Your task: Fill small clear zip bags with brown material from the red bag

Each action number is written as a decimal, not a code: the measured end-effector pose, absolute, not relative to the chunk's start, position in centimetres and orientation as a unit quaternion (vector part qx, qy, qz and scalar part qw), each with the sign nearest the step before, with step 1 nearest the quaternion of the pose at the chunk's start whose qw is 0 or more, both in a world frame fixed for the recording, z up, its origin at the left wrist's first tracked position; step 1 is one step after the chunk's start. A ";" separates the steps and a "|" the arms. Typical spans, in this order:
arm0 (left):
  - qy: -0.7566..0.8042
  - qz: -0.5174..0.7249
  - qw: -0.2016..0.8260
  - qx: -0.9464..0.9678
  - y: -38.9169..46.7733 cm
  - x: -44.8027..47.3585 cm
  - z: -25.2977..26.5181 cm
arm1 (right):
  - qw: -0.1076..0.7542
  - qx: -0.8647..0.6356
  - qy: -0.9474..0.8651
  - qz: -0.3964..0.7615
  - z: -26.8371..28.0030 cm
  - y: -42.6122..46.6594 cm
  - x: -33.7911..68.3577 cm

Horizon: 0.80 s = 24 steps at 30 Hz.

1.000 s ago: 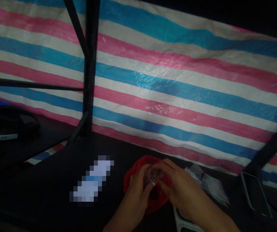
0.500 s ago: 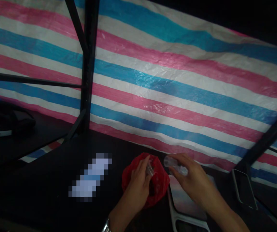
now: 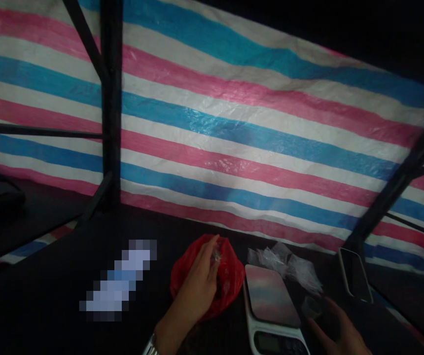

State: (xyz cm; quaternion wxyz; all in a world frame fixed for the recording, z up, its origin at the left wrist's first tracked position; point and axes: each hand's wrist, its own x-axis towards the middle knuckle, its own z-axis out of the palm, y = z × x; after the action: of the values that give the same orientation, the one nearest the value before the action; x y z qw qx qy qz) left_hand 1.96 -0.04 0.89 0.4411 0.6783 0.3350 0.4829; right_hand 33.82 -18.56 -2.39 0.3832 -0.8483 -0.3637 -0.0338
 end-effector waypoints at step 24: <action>0.300 0.546 0.503 0.599 0.0 3.6 2.4 | 0.354 -0.748 -0.562 0.006 4.7 -7.5 19.5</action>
State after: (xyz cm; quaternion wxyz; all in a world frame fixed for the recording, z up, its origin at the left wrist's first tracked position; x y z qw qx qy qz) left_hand 3.62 -0.02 2.41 0.5029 0.5994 0.2998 0.5458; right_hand 19.46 -7.52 4.72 0.3541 -0.7476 -0.5618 0.0056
